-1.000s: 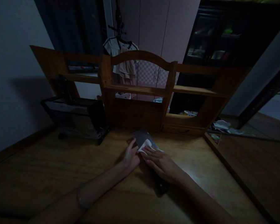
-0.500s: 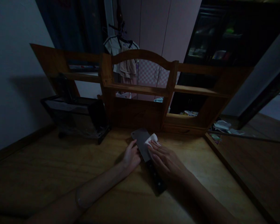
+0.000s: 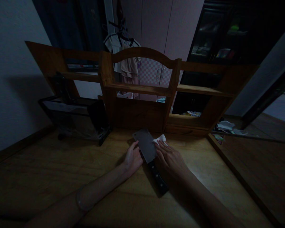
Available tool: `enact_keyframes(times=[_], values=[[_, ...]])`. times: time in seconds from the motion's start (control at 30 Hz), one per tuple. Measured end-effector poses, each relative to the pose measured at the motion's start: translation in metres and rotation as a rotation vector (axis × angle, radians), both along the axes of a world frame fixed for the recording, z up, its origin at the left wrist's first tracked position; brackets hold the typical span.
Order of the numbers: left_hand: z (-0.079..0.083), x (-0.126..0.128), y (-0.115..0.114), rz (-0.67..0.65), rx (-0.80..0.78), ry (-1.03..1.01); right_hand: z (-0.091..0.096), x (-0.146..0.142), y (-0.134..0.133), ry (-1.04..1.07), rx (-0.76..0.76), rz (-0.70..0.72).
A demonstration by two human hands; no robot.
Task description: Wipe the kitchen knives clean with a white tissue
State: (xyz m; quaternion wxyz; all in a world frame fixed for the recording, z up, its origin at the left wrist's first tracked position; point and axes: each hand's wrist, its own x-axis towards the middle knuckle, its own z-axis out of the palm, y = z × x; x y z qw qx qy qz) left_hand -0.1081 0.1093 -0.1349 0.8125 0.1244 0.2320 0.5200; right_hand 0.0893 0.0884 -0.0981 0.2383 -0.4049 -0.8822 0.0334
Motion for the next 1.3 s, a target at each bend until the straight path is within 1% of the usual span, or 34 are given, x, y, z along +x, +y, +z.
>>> enact_keyframes(times=[0.07,0.2,0.27,0.33,0.4,0.53,0.63,0.7,0.77,0.83,0.93,1.0,1.07,1.2,1.3], values=[[0.001,-0.001,0.0,-0.015,-0.004,-0.01,0.003,-0.002,-0.005,0.006,0.008,0.021],[0.003,-0.002,0.0,-0.064,0.023,-0.027,0.012,-0.012,-0.019,-0.03,-0.061,0.239],[0.002,-0.002,0.001,-0.083,0.029,-0.044,0.013,-0.016,-0.022,-0.052,-0.089,0.305],[0.0,-0.002,0.002,-0.082,0.024,-0.06,0.011,-0.017,-0.021,-0.057,-0.094,0.304],[-0.003,-0.003,0.003,-0.072,0.022,-0.07,0.008,-0.015,-0.017,-0.049,-0.08,0.265],[-0.005,-0.003,0.003,-0.055,0.017,-0.066,0.001,-0.006,-0.005,-0.021,-0.038,0.14],[-0.002,-0.002,0.002,-0.031,0.0,-0.045,-0.004,-0.001,0.001,0.003,0.002,0.015],[0.001,-0.002,0.001,-0.022,-0.016,-0.032,-0.005,0.0,0.002,0.022,0.036,-0.037],[0.002,-0.001,0.001,-0.018,-0.025,-0.031,-0.002,-0.001,0.0,0.025,0.051,-0.015],[0.004,-0.002,0.0,-0.017,-0.037,-0.03,0.003,-0.005,-0.006,0.008,0.028,0.069],[0.006,-0.001,0.0,-0.027,-0.038,-0.029,0.01,-0.013,-0.016,-0.029,-0.046,0.227],[0.007,-0.001,-0.001,-0.049,-0.028,-0.026,0.012,-0.018,-0.021,-0.04,-0.084,0.293],[0.008,-0.001,0.0,-0.068,-0.018,-0.028,0.013,-0.02,-0.023,-0.035,-0.107,0.316],[0.005,-0.002,0.002,-0.086,0.006,-0.044,0.012,-0.018,-0.02,-0.017,-0.125,0.309],[0.002,-0.003,0.002,-0.076,0.013,-0.048,0.01,-0.015,-0.017,-0.018,-0.112,0.291]])
